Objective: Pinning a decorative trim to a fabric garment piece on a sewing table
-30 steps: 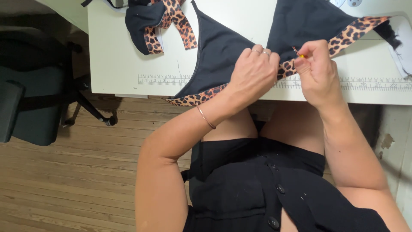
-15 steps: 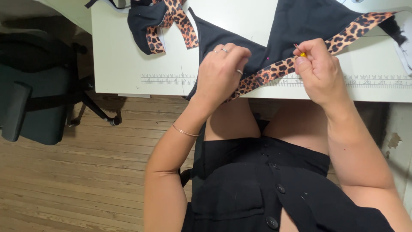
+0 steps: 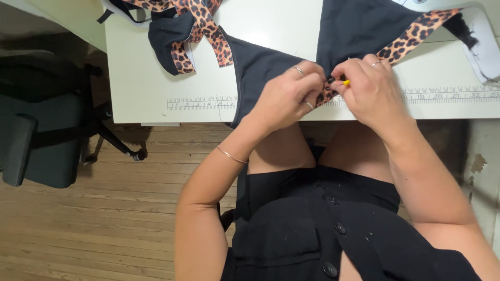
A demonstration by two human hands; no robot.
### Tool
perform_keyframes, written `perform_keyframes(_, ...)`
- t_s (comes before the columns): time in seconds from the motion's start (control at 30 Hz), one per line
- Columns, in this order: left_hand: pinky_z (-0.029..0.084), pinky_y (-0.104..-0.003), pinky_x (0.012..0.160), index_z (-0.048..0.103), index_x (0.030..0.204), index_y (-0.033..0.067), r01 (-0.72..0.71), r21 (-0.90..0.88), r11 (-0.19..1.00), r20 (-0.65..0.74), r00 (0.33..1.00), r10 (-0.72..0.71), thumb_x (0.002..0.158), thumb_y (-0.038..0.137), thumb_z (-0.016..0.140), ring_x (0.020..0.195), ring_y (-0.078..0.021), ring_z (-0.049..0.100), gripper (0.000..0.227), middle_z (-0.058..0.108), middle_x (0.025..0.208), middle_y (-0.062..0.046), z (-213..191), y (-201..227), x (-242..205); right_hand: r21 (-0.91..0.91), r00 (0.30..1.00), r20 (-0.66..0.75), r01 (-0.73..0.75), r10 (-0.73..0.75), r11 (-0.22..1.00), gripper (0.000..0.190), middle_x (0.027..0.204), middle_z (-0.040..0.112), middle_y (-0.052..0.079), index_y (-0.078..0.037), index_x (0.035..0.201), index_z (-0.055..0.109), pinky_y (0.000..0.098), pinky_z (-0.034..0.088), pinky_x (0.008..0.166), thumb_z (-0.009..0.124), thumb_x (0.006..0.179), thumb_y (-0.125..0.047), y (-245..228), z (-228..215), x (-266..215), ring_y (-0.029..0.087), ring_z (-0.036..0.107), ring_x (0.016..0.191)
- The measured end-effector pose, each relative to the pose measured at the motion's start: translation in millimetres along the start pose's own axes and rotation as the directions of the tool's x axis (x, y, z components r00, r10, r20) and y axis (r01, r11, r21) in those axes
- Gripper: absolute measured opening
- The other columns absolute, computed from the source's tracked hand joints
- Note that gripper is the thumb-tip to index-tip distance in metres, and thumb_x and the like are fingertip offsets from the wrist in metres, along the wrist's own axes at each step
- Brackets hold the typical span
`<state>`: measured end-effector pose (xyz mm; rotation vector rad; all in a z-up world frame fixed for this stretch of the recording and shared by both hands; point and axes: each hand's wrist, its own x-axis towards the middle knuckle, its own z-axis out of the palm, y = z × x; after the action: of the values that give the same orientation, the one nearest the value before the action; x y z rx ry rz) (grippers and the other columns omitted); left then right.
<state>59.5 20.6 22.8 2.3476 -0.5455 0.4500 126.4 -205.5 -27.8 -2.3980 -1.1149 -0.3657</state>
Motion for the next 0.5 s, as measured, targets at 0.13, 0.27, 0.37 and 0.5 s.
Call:
perform_keyframes(0.13,0.047,-0.036,0.062,0.046,0.088,0.0210,0.115,-0.184,0.976,0.178,0.981,-0.082,0.090,0.012,0.050,0.081,-0.0217,0.063,0.010,0.062,0.090,0.009,7,3,2,0.016,0.988,0.098,-0.124,0.122,0.992,0.006,0.086,0.064,-0.003,-0.019,0.104,0.066,0.0407,0.034,0.102,0.071,0.104,-0.020,-11,-10,9,0.025,0.061,0.093)
perform_keyframes(0.27,0.041,-0.041,0.060,0.044,0.093,0.0188,0.355,-0.155,0.922,0.397,0.877,-0.271,0.086,0.012,0.046,0.074,-0.0257,0.057,0.010,0.059,0.077,0.001,4,-1,10,0.014,0.962,0.172,-0.216,0.211,0.976,0.011,0.084,0.063,-0.005,-0.014,0.096,0.063,0.0418,0.026,0.107,0.072,0.101,-0.014,-19,-20,17,0.025,0.057,0.091)
perform_keyframes(0.37,0.036,-0.042,0.059,0.044,0.088,0.0153,0.396,-0.173,0.902,0.374,0.873,-0.312,0.082,0.008,0.043,0.065,-0.0286,0.053,0.010,0.064,0.076,-0.002,-2,-5,6,-0.025,0.960,0.181,-0.215,0.216,0.976,0.015,0.082,0.060,-0.010,-0.014,0.094,0.062,0.0430,0.027,0.107,0.076,0.098,-0.012,-18,-16,17,0.025,0.059,0.091)
perform_keyframes(0.5,0.039,-0.039,0.064,0.045,0.088,0.0147,0.477,-0.199,0.856,0.428,0.828,-0.362,0.081,0.007,0.041,0.069,-0.0269,0.055,0.011,0.070,0.079,-0.001,-21,-4,0,-0.025,0.956,0.186,-0.227,0.228,0.973,0.014,0.082,0.061,-0.007,-0.013,0.092,0.062,0.0427,0.027,0.107,0.075,0.099,-0.011,-20,-16,19,0.025,0.058,0.091)
